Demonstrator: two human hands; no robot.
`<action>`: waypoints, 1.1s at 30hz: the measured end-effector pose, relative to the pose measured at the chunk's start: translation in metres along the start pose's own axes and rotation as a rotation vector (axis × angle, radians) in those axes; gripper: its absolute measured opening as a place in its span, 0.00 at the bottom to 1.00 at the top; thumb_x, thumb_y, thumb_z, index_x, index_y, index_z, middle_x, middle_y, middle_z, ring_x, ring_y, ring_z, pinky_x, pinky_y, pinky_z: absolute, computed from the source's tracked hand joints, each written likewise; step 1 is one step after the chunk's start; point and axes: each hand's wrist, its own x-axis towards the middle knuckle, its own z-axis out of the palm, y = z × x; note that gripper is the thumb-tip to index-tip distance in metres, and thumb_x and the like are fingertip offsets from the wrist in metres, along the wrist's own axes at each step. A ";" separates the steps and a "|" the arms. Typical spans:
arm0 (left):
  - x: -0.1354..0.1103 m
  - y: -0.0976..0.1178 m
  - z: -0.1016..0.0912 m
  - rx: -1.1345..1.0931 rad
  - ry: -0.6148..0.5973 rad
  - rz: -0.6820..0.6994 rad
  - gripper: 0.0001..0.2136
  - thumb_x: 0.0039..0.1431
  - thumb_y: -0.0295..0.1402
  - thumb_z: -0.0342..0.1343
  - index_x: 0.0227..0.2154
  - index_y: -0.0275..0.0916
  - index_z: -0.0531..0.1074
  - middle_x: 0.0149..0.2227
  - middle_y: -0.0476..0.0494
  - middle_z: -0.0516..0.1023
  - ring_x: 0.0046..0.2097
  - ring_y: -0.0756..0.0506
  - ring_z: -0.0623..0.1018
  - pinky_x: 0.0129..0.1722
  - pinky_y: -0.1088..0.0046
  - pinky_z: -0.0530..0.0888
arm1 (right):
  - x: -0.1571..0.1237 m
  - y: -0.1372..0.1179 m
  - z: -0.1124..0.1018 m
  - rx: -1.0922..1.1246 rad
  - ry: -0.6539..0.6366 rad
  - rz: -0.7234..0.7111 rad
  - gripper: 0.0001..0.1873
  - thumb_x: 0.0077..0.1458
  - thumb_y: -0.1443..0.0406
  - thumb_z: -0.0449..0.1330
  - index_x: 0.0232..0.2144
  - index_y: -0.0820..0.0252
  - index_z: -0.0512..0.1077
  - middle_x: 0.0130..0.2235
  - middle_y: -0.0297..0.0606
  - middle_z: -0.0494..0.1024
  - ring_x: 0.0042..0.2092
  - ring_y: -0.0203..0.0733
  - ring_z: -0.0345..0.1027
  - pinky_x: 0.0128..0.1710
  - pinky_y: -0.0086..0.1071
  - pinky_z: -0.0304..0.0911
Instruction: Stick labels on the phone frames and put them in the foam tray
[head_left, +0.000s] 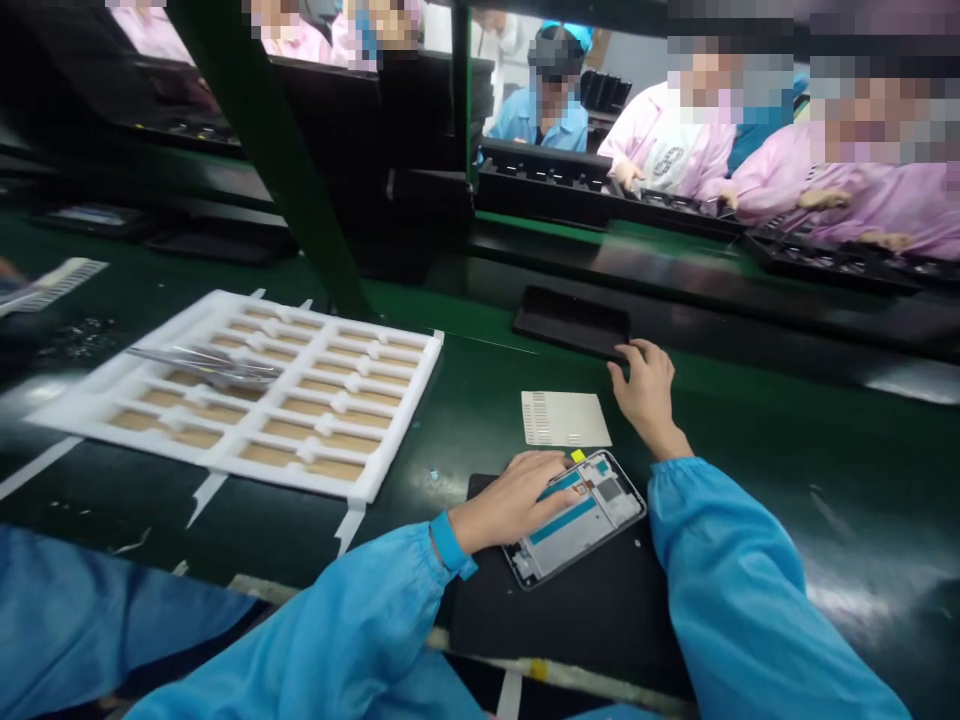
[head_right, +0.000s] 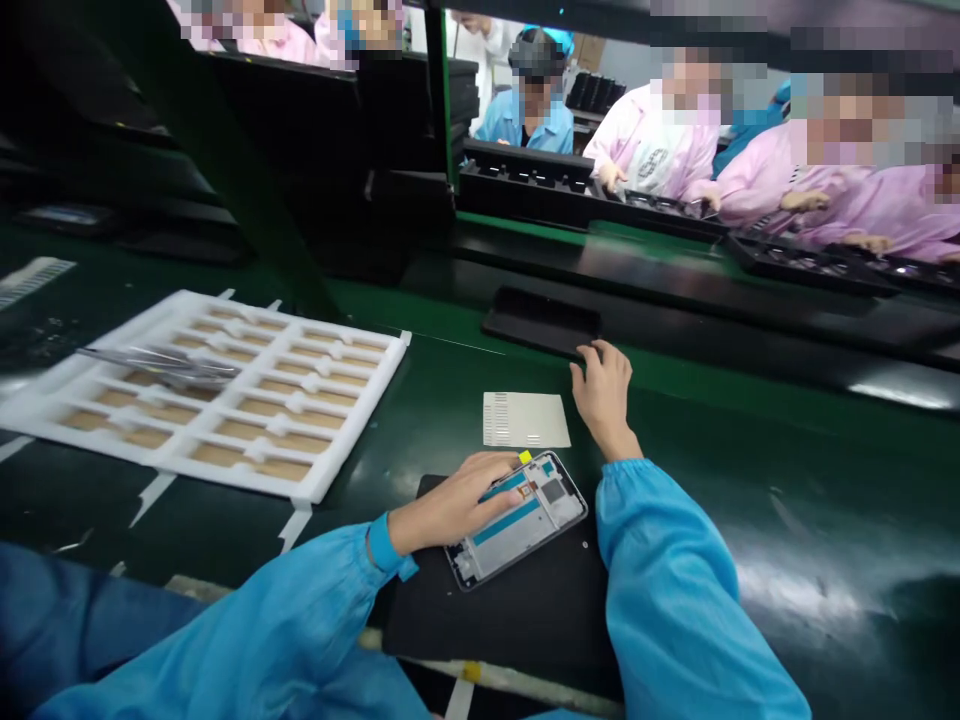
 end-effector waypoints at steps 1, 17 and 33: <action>0.000 -0.001 0.001 0.019 0.003 0.013 0.15 0.70 0.43 0.45 0.50 0.41 0.68 0.59 0.39 0.70 0.64 0.40 0.65 0.63 0.59 0.60 | -0.005 -0.005 0.004 0.041 -0.029 0.001 0.14 0.60 0.63 0.53 0.45 0.61 0.72 0.52 0.54 0.70 0.56 0.59 0.60 0.57 0.57 0.52; 0.002 -0.004 0.005 0.248 -0.059 -0.019 0.16 0.70 0.43 0.46 0.49 0.38 0.70 0.65 0.36 0.63 0.69 0.35 0.55 0.66 0.49 0.55 | -0.065 -0.028 -0.015 0.247 -0.593 -0.128 0.04 0.56 0.66 0.58 0.30 0.56 0.72 0.38 0.41 0.73 0.44 0.48 0.67 0.47 0.44 0.64; 0.001 -0.004 0.006 0.240 -0.071 -0.022 0.15 0.70 0.42 0.45 0.47 0.38 0.70 0.64 0.38 0.64 0.68 0.36 0.57 0.66 0.47 0.54 | -0.075 -0.019 -0.011 0.234 -0.576 -0.057 0.04 0.56 0.65 0.60 0.29 0.57 0.72 0.35 0.39 0.73 0.41 0.46 0.66 0.45 0.41 0.64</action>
